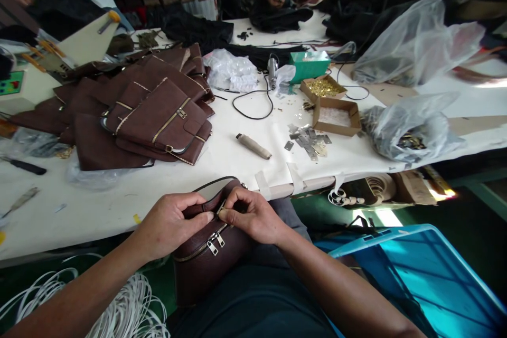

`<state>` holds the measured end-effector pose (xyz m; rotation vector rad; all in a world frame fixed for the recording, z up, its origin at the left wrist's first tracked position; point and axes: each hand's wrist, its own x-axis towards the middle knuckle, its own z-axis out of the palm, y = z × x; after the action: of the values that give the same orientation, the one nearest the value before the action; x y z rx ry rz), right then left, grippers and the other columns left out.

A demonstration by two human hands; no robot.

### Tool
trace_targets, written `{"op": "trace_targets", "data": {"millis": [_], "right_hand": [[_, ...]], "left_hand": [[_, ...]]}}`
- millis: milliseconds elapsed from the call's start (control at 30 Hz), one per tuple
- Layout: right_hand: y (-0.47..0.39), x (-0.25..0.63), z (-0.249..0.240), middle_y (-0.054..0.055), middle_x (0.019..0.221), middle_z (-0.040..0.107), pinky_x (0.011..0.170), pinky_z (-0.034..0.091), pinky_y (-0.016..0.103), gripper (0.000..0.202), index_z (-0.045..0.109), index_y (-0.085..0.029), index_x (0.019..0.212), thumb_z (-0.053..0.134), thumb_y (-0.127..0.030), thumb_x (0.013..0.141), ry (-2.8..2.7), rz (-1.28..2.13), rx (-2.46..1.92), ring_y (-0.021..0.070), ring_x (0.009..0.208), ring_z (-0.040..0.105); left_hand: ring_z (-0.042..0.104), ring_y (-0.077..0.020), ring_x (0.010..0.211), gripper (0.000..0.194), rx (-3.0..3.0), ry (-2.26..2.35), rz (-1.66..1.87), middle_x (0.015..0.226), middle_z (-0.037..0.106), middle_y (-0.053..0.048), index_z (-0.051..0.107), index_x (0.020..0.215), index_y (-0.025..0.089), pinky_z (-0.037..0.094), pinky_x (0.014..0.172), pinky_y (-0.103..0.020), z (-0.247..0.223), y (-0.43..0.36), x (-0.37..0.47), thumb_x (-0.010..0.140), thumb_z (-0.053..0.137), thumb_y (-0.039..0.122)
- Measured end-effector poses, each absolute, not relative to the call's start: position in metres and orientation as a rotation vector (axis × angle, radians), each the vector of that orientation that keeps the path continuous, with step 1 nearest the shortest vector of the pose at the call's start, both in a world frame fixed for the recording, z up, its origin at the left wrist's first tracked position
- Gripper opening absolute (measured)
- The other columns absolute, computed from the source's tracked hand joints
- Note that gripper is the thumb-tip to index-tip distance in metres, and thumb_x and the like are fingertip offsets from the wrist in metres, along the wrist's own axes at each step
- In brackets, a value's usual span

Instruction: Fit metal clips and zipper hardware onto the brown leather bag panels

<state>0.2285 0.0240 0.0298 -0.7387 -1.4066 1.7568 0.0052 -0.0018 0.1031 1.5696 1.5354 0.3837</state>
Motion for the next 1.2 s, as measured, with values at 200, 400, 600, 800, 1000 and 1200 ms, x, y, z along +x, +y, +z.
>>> {"op": "trace_targets", "data": {"millis": [200, 400, 600, 800, 1000, 1200], "right_hand": [[0.019, 0.226, 0.030, -0.001, 0.081, 0.065, 0.071, 0.046, 0.026, 0.029, 0.063, -0.019, 0.080, 0.084, -0.038, 0.089, -1.424, 1.635, -0.800, 0.0139, 0.075, 0.057], [0.018, 0.227, 0.031, 0.000, 0.081, 0.065, 0.071, 0.046, 0.027, 0.032, 0.063, -0.019, 0.080, 0.082, -0.042, 0.091, -1.428, 1.633, -0.791, 0.0141, 0.075, 0.057], [0.019, 0.230, 0.031, -0.001, 0.076, 0.065, 0.069, 0.046, 0.027, 0.038, 0.064, -0.019, 0.078, 0.089, -0.047, 0.084, -1.348, 1.797, -0.715, 0.0135, 0.071, 0.057], [0.018, 0.229, 0.028, -0.001, 0.078, 0.065, 0.068, 0.046, 0.027, 0.038, 0.064, -0.019, 0.079, 0.089, -0.048, 0.084, -1.356, 1.779, -0.753, 0.0139, 0.072, 0.056], [0.014, 0.225, 0.027, -0.001, 0.079, 0.066, 0.068, 0.045, 0.027, 0.032, 0.062, -0.020, 0.079, 0.086, -0.040, 0.086, -1.375, 1.659, -0.843, 0.0142, 0.073, 0.056], [0.003, 0.210, 0.029, -0.001, 0.076, 0.064, 0.064, 0.044, 0.026, 0.026, 0.061, -0.020, 0.078, 0.080, -0.034, 0.090, -1.371, 1.528, -0.890, 0.0140, 0.069, 0.056]], "left_hand": [[0.062, -0.0165, 0.069, 0.030, 1.599, 1.589, 0.354, 0.074, 0.068, 0.002, 0.073, 0.089, 0.019, 0.047, 0.061, -0.022, 0.103, -0.005, 0.008, 0.092, 0.067, 0.049], [0.059, -0.0160, 0.068, 0.032, 1.608, 1.636, 0.333, 0.072, 0.066, 0.002, 0.071, 0.085, 0.019, 0.044, 0.060, -0.022, 0.101, -0.009, 0.007, 0.092, 0.066, 0.050], [0.057, -0.0150, 0.065, 0.036, 1.428, 1.482, 0.368, 0.073, 0.064, 0.002, 0.071, 0.086, 0.019, 0.044, 0.056, -0.022, 0.100, -0.007, 0.006, 0.090, 0.072, 0.054], [0.055, -0.0143, 0.060, 0.035, 1.401, 1.514, 0.372, 0.067, 0.061, 0.003, 0.070, 0.083, 0.019, 0.041, 0.052, -0.021, 0.101, -0.005, 0.009, 0.086, 0.073, 0.054], [0.065, -0.0176, 0.068, 0.028, 1.647, 1.658, 0.355, 0.073, 0.072, 0.001, 0.075, 0.089, 0.020, 0.048, 0.061, -0.023, 0.096, -0.014, 0.012, 0.093, 0.065, 0.045], [0.071, -0.0184, 0.076, 0.020, 1.916, 1.669, 0.403, 0.086, 0.080, 0.001, 0.078, 0.100, 0.023, 0.054, 0.074, -0.025, 0.102, -0.023, 0.020, 0.092, 0.062, 0.032]]}}
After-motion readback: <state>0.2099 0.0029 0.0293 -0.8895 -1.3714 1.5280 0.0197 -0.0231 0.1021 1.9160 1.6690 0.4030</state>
